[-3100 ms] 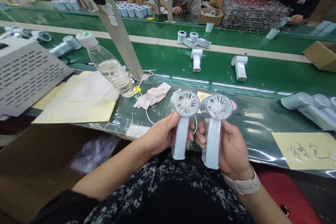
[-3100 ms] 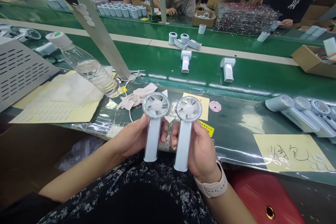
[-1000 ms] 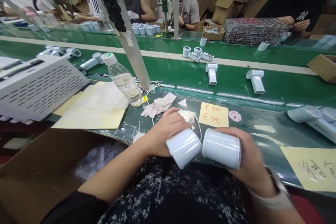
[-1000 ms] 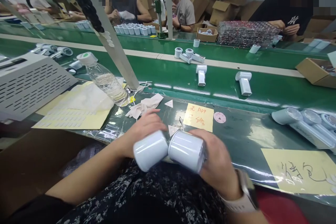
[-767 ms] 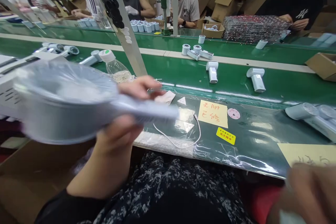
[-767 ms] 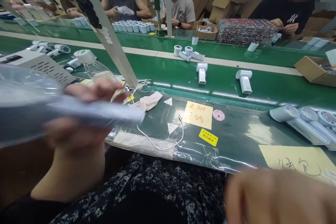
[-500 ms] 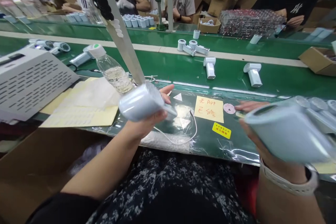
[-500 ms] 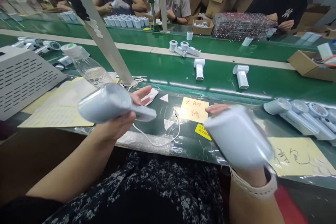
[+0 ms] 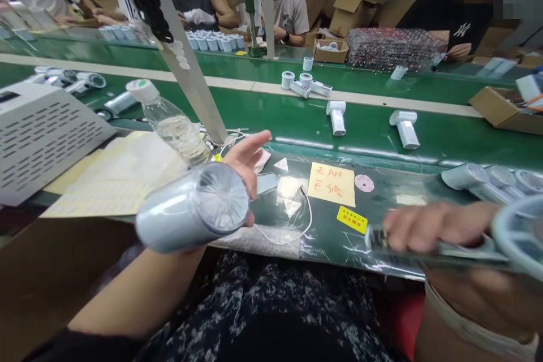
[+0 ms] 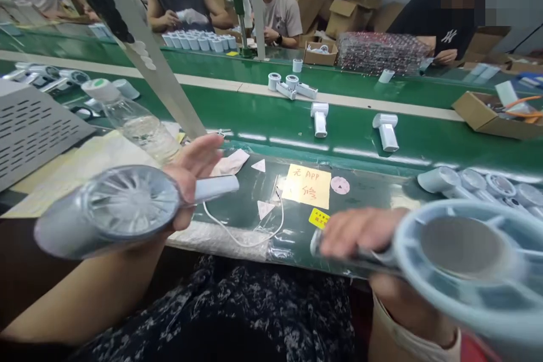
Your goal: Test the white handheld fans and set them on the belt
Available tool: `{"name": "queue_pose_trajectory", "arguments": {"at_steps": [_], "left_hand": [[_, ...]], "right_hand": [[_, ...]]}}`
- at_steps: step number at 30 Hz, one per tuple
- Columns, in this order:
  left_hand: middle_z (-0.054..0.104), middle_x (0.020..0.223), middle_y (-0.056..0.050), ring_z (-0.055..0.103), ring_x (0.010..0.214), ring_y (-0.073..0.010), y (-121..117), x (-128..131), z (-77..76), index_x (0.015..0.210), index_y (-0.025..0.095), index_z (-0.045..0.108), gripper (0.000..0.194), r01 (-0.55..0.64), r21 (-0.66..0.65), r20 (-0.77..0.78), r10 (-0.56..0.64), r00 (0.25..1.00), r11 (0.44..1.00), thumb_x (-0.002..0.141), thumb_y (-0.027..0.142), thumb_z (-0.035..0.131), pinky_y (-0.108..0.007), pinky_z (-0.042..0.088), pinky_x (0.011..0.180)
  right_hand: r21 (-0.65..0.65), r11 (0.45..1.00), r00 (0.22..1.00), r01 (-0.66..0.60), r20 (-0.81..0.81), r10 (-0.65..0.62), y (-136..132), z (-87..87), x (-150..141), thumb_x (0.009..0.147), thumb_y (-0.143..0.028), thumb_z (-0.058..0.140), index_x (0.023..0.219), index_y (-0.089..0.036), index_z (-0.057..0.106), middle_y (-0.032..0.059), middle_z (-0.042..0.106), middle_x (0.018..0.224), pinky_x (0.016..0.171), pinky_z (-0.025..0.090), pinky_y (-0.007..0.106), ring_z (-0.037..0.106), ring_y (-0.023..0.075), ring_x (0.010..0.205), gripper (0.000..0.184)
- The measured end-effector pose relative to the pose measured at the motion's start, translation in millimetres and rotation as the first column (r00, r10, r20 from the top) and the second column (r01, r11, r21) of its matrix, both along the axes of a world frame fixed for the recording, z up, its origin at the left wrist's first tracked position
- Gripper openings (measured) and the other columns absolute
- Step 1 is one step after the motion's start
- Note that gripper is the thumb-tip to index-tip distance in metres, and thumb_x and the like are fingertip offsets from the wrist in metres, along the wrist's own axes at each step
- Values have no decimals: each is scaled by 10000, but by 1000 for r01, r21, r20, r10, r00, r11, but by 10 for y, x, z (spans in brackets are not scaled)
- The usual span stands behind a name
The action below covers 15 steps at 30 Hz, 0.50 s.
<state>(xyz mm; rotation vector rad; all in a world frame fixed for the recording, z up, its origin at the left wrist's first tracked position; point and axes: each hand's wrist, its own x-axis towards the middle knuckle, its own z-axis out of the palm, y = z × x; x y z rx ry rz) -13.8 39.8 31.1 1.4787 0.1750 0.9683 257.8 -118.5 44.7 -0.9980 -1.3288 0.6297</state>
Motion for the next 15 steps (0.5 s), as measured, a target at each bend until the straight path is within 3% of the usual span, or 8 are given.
{"name": "queue_pose_trajectory", "arguments": {"at_steps": [3,5,7,9,12,14,15], "left_hand": [[476,1561,-39,343,1507,-360,-57,138,-172,846,236,697,428,106,0,-23,-106,994,994,738,641,779,-549,306,1242],[421,1593,-71,331,1506,-370,-101,291,-236,1018,240,738,618,73,37,-1,-73,997,997,755,790,641,-543,300,1244],[411,1596,-81,345,1495,-373,-161,472,-281,1203,262,713,769,21,98,39,-25,999,995,726,853,594,-527,302,1244],[447,1572,-95,368,1481,-376,-219,605,-318,1338,287,640,853,3,95,13,-4,1000,995,679,828,673,-524,310,1239],[515,1522,-119,443,1431,-391,-189,556,-339,1402,297,584,901,57,51,-188,-47,981,997,618,655,849,-517,386,1191],[579,1456,-127,487,1397,-389,-21,341,-301,1360,279,620,741,74,32,-305,-61,951,997,703,539,840,-513,446,1137],[627,1386,-138,501,1378,-394,106,198,-268,1330,257,641,685,29,16,-291,-23,956,999,725,519,826,-521,464,1114]], "right_hand": [[-64,998,994,16,110,-9,11,-120,-69,859,-302,762,979,-306,722,26,737,1096,865,602,379,714,223,965,127],[-176,979,961,-106,235,146,64,-211,-202,883,-294,731,931,-287,742,34,660,1346,939,589,388,689,243,1118,50],[-237,944,910,-227,294,293,128,-278,-393,915,-302,686,881,-274,755,24,582,1459,1005,563,394,637,258,1240,82],[-221,946,893,-238,332,303,178,-298,-545,903,-304,691,912,-252,757,59,565,1459,1067,523,410,585,275,1307,85],[-188,974,887,-126,419,196,174,-263,-454,861,-320,724,981,-212,744,133,605,1356,1033,533,430,607,294,1240,162],[-200,979,832,49,550,70,100,-263,-118,864,-324,707,1005,-207,742,148,628,1307,1003,533,463,618,312,1196,186],[-203,966,779,163,627,1,46,-284,115,864,-325,696,1014,-210,740,148,642,1278,988,532,481,625,322,1173,194]]}}
